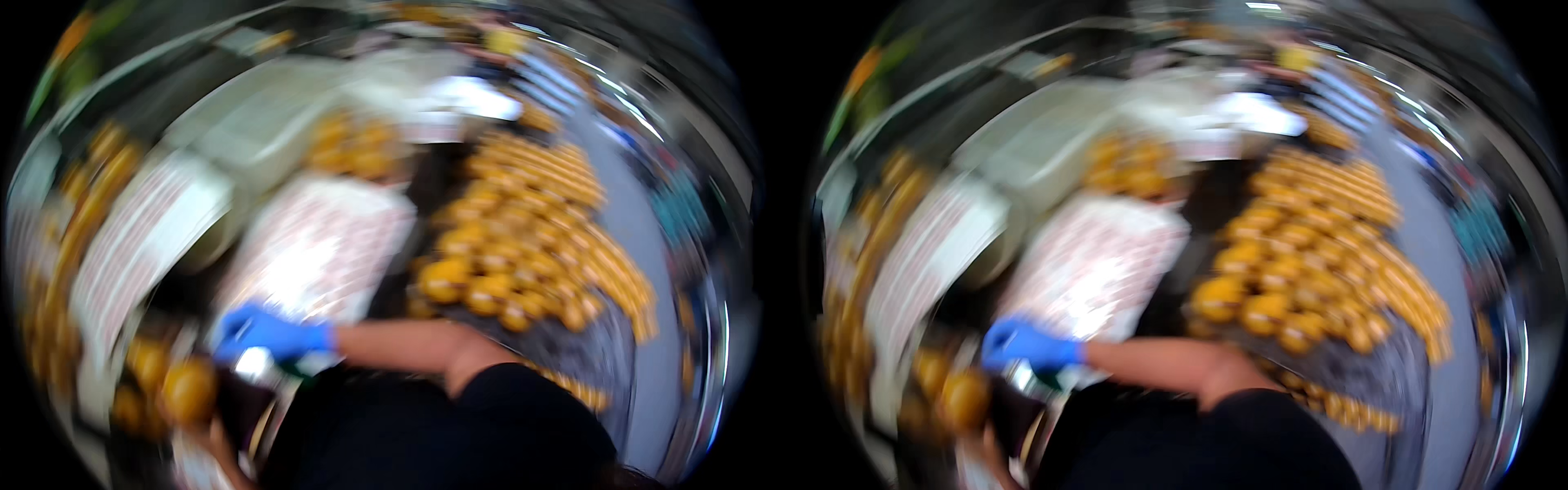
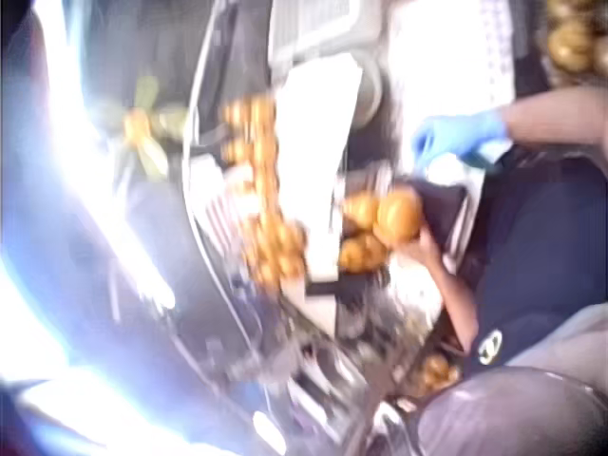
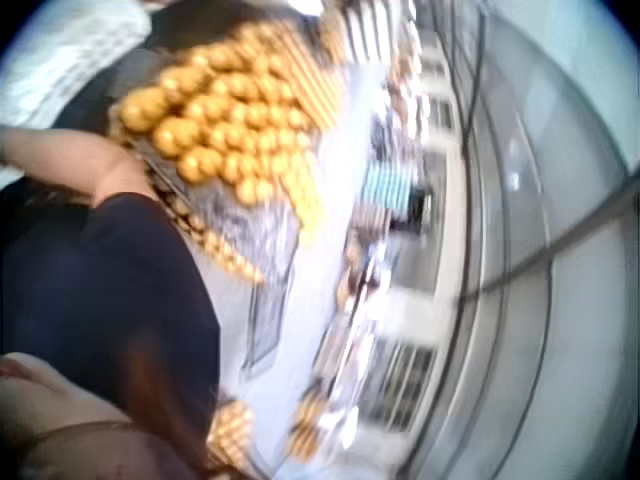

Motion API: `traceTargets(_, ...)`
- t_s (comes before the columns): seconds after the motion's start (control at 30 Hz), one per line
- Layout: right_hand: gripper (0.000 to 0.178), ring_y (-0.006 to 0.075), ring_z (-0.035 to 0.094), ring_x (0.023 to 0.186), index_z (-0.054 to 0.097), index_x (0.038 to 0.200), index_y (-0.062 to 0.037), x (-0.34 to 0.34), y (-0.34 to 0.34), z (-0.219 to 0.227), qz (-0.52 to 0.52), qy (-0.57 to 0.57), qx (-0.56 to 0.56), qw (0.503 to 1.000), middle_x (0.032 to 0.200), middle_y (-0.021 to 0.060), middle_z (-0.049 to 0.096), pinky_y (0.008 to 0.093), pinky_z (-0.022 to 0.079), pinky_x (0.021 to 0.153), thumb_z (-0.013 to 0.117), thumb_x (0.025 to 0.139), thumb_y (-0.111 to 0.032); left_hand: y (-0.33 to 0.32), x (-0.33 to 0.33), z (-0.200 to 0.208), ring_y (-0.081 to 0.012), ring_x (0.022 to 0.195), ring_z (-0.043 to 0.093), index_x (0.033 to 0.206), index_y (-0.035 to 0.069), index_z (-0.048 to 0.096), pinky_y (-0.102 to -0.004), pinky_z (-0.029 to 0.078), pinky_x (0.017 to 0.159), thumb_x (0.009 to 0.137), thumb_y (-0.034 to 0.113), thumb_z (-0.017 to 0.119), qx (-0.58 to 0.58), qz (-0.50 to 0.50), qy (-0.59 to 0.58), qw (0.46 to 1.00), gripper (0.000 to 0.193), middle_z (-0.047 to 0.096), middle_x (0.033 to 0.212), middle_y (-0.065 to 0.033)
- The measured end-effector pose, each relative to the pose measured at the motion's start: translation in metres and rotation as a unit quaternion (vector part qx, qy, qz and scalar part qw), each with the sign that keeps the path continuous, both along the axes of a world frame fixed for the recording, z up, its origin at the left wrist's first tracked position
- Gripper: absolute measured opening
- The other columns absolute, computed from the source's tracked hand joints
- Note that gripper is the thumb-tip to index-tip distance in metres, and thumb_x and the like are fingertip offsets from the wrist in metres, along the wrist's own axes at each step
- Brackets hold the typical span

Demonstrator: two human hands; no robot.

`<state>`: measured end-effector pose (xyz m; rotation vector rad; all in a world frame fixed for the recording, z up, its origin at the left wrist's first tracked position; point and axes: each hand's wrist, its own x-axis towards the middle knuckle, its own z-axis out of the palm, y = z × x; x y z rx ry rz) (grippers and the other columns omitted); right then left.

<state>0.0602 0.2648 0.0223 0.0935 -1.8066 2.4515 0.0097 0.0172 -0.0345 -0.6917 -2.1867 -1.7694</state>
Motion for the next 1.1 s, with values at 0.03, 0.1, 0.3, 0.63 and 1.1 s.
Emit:
traceTargets(0.03,0.014,0.0102,0.058,0.071,0.068,0.085,-0.0041,-0.001,-0.001,-0.007,-0.064,0.067,0.131,0.987,0.074,0.0035,0.064,0.0275,0.049,0.068,0.071,0.082,-0.018,0.015,-0.005,0.007,-0.0339,0.123,0.046,0.141,0.004,0.034,-0.0426,0.035,0.107,0.08,0.015,0.071,-0.03,0.03,0.062,0.997,0.073,0.043,0.138,-0.0182)
traceTargets(0.1,0.017,0.0106,0.055,0.064,0.065,0.078,-0.0027,0.014,-0.008,-0.003,-0.105,0.055,0.163,0.979,0.07,0.0051,0.063,0.0276,0.046,0.062,0.071,0.077,-0.019,0.046,-0.003,0.022,-0.034,0.124,0.046,0.141,0.004,0.034,-0.0426,0.034,0.107,0.079,0.016,0.071,-0.056,0.027,0.089,0.994,0.073,0.042,0.138,-0.0183)
traceTargets(0.3,0.015,0.015,0.056,0.062,0.064,0.076,-0.0006,0.06,0.007,0.015,-0.216,0.025,0.2,0.955,0.069,0.0089,0.063,0.0286,0.047,0.062,0.068,0.073,-0.015,0.097,0.01,0.038,-0.0341,0.126,0.043,0.141,0.004,0.034,-0.0427,0.032,0.108,0.078,0.019,0.073,-0.05,-0.046,0.081,0.994,0.075,0.04,0.139,-0.0185)
traceTargets(0.63,0.017,0.021,0.06,0.067,0.066,0.084,-0.0042,0.055,0.012,0.029,-0.214,0.044,0.282,0.934,0.078,0.0113,0.065,0.0315,0.049,0.065,0.069,0.075,-0.018,0.117,0.022,0.043,-0.0345,0.129,0.039,0.14,0.003,0.035,-0.043,0.029,0.109,0.076,0.024,0.075,-0.061,-0.09,0.081,0.991,0.078,0.038,0.141,-0.0188)
traceTargets(1.1,0.016,0.0078,0.056,0.071,0.067,0.084,-0.0018,0.023,-0.015,0.01,-0.09,-0.039,0.161,0.982,0.076,0.0024,0.063,0.0249,0.048,0.064,0.073,0.082,-0.017,0.003,-0.014,0.005,-0.0353,0.137,0.027,0.142,0.003,0.031,-0.0432,0.02,0.113,0.073,0.028,0.078,-0.17,-0.019,0.071,0.983,0.087,0.03,0.146,-0.0184)
